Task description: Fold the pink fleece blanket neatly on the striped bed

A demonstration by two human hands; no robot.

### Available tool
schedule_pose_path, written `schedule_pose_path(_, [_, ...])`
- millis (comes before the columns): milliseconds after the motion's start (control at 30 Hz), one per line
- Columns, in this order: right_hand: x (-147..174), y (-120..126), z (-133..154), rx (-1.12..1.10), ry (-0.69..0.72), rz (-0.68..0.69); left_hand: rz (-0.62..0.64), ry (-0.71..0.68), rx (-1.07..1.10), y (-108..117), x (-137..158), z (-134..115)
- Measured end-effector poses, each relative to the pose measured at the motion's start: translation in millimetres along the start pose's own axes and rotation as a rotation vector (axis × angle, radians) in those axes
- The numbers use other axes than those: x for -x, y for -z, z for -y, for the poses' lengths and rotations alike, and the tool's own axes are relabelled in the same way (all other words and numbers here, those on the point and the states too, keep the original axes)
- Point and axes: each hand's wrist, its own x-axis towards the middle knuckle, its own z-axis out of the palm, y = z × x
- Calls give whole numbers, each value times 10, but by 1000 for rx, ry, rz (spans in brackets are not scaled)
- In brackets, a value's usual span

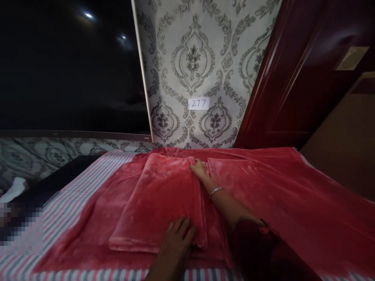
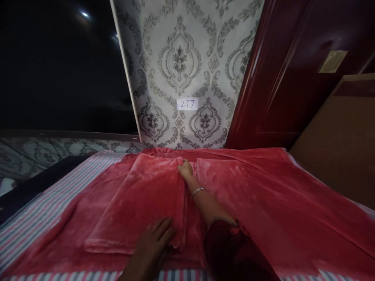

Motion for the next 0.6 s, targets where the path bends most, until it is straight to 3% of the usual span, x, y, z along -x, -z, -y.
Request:
schedule_pose_path(100, [-26,-14,88,-40,-39,6,77,-26,-22,81,-16,-5])
schedule_pose_path(333, [-63,67,77,-146,-19,-8,79,-33,-12,163,-52,-26])
schedule_pose_path(600, [-189,121,79,-201,60,71,-107,13,64,131,-77,-51])
